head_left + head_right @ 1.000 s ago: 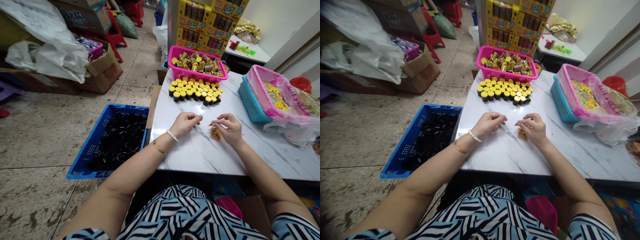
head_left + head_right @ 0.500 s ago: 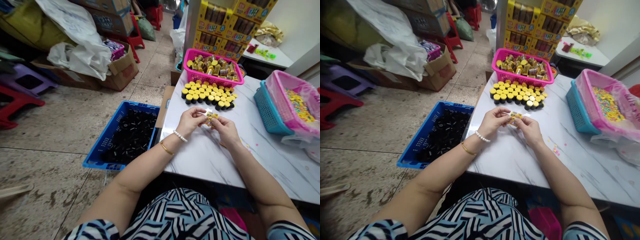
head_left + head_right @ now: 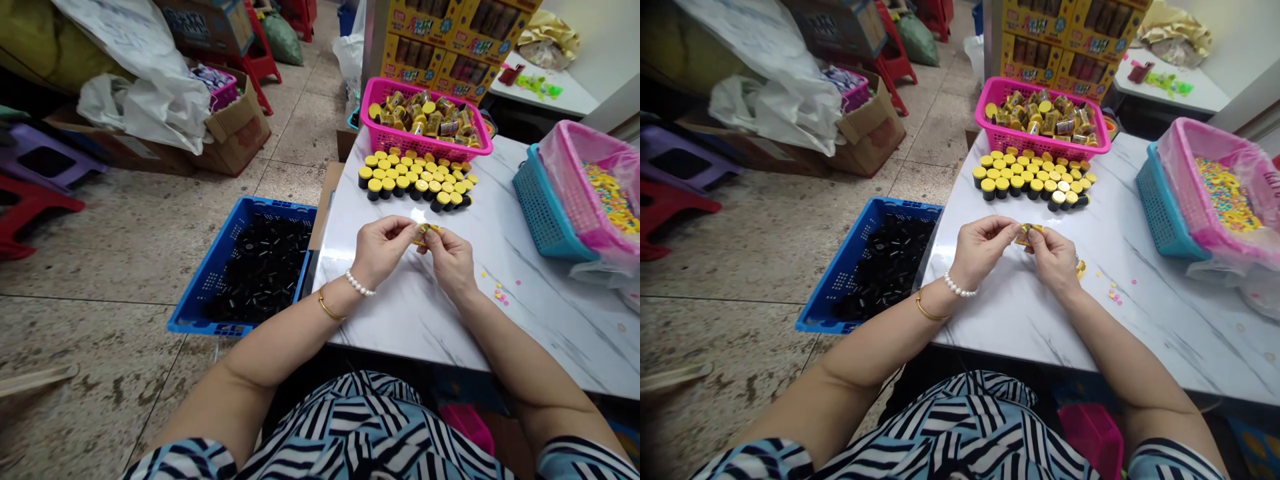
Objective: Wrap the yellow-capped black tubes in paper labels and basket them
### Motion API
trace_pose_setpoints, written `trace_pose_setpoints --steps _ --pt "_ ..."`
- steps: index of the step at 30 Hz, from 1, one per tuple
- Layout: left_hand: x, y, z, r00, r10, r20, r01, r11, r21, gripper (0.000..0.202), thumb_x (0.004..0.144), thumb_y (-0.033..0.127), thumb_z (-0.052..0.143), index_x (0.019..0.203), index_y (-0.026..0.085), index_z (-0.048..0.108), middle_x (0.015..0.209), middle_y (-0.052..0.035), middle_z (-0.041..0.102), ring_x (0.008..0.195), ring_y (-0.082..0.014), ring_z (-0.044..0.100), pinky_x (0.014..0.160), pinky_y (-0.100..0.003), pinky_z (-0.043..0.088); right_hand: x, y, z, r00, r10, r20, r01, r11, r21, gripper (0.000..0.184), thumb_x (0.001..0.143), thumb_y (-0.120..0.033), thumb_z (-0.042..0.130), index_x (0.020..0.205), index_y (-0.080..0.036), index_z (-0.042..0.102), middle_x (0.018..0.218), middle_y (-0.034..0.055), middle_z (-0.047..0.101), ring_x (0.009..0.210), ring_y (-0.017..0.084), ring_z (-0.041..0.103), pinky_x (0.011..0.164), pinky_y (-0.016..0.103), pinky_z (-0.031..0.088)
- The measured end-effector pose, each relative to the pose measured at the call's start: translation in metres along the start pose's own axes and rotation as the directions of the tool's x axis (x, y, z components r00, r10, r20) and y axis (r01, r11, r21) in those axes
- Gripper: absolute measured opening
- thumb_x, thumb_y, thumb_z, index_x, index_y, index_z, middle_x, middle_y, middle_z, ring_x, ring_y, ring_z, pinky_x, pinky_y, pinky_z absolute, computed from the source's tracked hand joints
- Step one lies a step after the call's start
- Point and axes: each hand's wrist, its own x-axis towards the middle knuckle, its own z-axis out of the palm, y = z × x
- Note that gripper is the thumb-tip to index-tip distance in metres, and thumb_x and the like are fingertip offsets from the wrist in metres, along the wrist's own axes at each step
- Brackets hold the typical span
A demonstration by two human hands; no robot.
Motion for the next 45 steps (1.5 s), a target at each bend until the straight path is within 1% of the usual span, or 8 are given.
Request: trace_pose_setpoints --steps 4,21,27,31,35,40,43,45 --pt "-0.004 0.005 -0.001 0.986 0.043 -0.159 -0.035 0.998 0.054 0.019 0.088 0.036 0.078 0.095 0.018 0.074 0.077 0.0 0.066 0.065 -0.0096 0.055 0.062 -0.023 0.045 0.002 0.001 -0.001 0.997 -0.005 -0.075 0.002 0.999 -0.036 0.038 0.093 -0.059 0.07 0.085 -0.023 0.078 0.071 0.002 0.07 0.067 0.017 0.064 0.068 0.034 0.057" --pt "0.005 -0.003 -0.005 0.994 0.097 -0.055 -0.082 0.97 0.229 0.006 0.078 0.025 0.087 0.081 0.021 0.084 0.087 -0.0039 0.075 0.07 -0.0117 0.06 0.068 -0.027 0.047 0.0 0.002 -0.006 0.965 -0.26 0.023 0.252 0.907 -0.338 0.022 0.097 -0.04 0.067 0.081 -0.025 0.066 0.08 0.0023 0.068 0.076 0.02 0.063 0.076 0.037 0.052" --pt "0.011 -0.004 -0.009 0.996 -0.08 -0.044 0.086 0.982 0.168 0.009 0.076 0.027 0.088 0.079 0.02 0.085 0.084 -0.0056 0.079 0.081 -0.0168 0.069 0.077 -0.029 0.052 0.007 -0.011 0.003 0.944 -0.28 0.174 0.328 0.843 -0.427 0.022 0.095 -0.034 0.064 0.076 -0.024 0.066 0.073 0.0016 0.066 0.068 0.017 0.058 0.067 0.034 0.047" --pt "0.015 0.002 -0.013 0.976 -0.218 0.01 0.218 0.976 -0.007 0.012 0.08 0.027 0.083 0.082 0.015 0.082 0.075 -0.0039 0.076 0.054 -0.0086 0.055 0.053 -0.024 0.041 0.037 -0.013 -0.017 0.93 -0.202 0.306 0.308 0.884 -0.352 0.025 0.096 -0.043 0.064 0.087 -0.022 0.073 0.083 0.003 0.074 0.078 0.019 0.065 0.075 0.034 0.052" --pt "0.019 0.004 -0.015 0.929 -0.356 0.101 0.369 0.909 -0.192 0.015 0.082 0.026 0.082 0.089 0.013 0.08 0.082 -0.0061 0.078 0.044 -0.0024 0.041 0.042 -0.021 0.024 0.09 0.007 -0.05 0.907 -0.416 0.068 0.337 0.619 -0.709 0.029 0.092 -0.045 0.068 0.106 -0.021 0.078 0.115 0.0123 0.073 0.112 0.032 0.063 0.1 0.05 0.049" --pt "0.025 0.004 -0.018 0.823 -0.524 0.22 0.568 0.748 -0.344 0.009 0.083 0.017 0.081 0.086 0.009 0.079 0.083 -0.0086 0.077 0.046 0.0 0.041 0.039 -0.015 0.02 0.116 0.039 -0.06 0.894 -0.397 0.207 0.34 0.302 -0.891 0.031 0.084 -0.034 0.072 0.11 -0.018 0.074 0.133 0.0183 0.066 0.128 0.042 0.051 0.105 0.06 0.043" --pt "0.029 0.005 -0.021 0.77 -0.549 0.325 0.637 0.662 -0.394 0.006 0.087 0.012 0.075 0.088 0.007 0.077 0.091 -0.0109 0.078 0.045 0.0021 0.037 0.037 -0.011 0.018 0.105 0.04 -0.051 0.886 -0.419 0.196 0.366 0.377 -0.851 0.029 0.08 -0.029 0.074 0.107 -0.018 0.069 0.125 0.0182 0.068 0.123 0.04 0.055 0.106 0.06 0.045" --pt "0.031 0.006 -0.023 0.749 -0.557 0.359 0.662 0.616 -0.426 0.006 0.09 0.01 0.072 0.088 0.006 0.076 0.09 -0.0104 0.077 0.044 0.0028 0.035 0.036 -0.01 0.017 0.093 0.03 -0.047 0.91 -0.404 0.098 0.345 0.602 -0.72 0.029 0.078 -0.029 0.075 0.105 -0.021 0.068 0.114 0.013 0.07 0.11 0.034 0.061 0.101 0.055 0.05"
